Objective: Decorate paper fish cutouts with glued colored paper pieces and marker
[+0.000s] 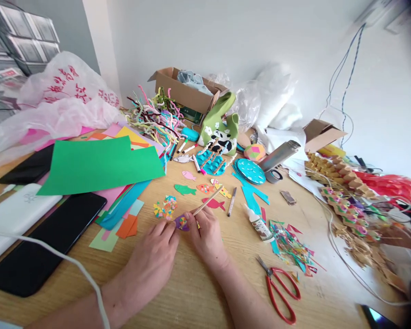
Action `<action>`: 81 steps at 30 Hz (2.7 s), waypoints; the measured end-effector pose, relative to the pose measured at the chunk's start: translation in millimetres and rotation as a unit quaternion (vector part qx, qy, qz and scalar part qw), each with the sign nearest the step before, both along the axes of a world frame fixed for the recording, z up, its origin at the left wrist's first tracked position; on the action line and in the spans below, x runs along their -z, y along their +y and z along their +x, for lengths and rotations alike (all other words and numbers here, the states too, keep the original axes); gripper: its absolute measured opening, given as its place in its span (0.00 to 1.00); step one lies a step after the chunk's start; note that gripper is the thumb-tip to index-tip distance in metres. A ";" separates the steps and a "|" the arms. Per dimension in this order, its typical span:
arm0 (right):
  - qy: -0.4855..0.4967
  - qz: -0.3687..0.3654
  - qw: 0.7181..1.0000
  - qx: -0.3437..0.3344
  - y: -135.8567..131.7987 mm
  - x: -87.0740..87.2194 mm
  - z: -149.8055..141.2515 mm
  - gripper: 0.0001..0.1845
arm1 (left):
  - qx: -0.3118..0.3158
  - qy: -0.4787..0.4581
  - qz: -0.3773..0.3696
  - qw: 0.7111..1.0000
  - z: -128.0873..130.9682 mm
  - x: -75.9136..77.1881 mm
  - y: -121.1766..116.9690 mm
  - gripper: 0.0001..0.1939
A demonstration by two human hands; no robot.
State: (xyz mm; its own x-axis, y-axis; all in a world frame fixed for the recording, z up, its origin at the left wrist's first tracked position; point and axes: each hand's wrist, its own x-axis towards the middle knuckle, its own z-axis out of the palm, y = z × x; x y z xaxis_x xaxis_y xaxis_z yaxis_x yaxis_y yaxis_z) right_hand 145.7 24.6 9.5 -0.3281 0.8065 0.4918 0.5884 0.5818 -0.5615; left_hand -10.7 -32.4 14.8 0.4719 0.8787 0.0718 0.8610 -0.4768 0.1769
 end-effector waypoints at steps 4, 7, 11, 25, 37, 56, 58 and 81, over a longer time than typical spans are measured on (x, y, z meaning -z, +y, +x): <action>-0.001 0.004 1.000 -0.002 0.8 -1.1 -0.4 0.17 | 0.002 -0.012 0.015 1.000 -0.9 2.9 -0.2 0.20; -0.004 0.000 1.000 0.004 0.8 -1.1 -0.2 0.18 | -0.001 -0.014 0.021 1.000 -1.2 4.7 0.4 0.19; -0.006 -0.004 1.000 0.000 1.1 -1.5 0.4 0.19 | 0.001 -0.010 0.014 1.000 -1.5 5.6 1.6 0.19; -0.022 -0.004 1.000 0.020 0.6 -3.7 -0.8 0.19 | -0.001 -0.014 -0.006 1.000 0.3 2.0 3.0 0.19; 0.038 -0.058 0.996 0.063 3.3 1.7 -0.1 0.21 | -0.007 -0.016 -0.017 1.000 0.2 0.5 2.6 0.17; 0.040 -0.034 0.997 0.057 2.7 2.6 0.6 0.21 | -0.001 0.000 -0.009 1.000 -1.2 0.1 2.9 0.17; 0.042 -0.031 0.997 0.058 2.3 2.1 0.9 0.21 | 0.000 0.003 -0.007 1.000 -1.3 0.8 2.8 0.17; 0.150 -0.055 0.980 0.115 2.6 1.0 3.1 0.19 | -0.003 0.015 0.008 1.000 2.8 2.7 -2.7 0.21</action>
State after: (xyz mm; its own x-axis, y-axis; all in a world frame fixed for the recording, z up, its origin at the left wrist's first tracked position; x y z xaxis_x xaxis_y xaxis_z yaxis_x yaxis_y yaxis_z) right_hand 148.8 27.2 8.5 0.0155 0.8959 0.4440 0.4955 0.3788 -0.7817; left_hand -7.9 -35.1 12.1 0.4694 0.8801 0.0710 0.8684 -0.4747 0.1434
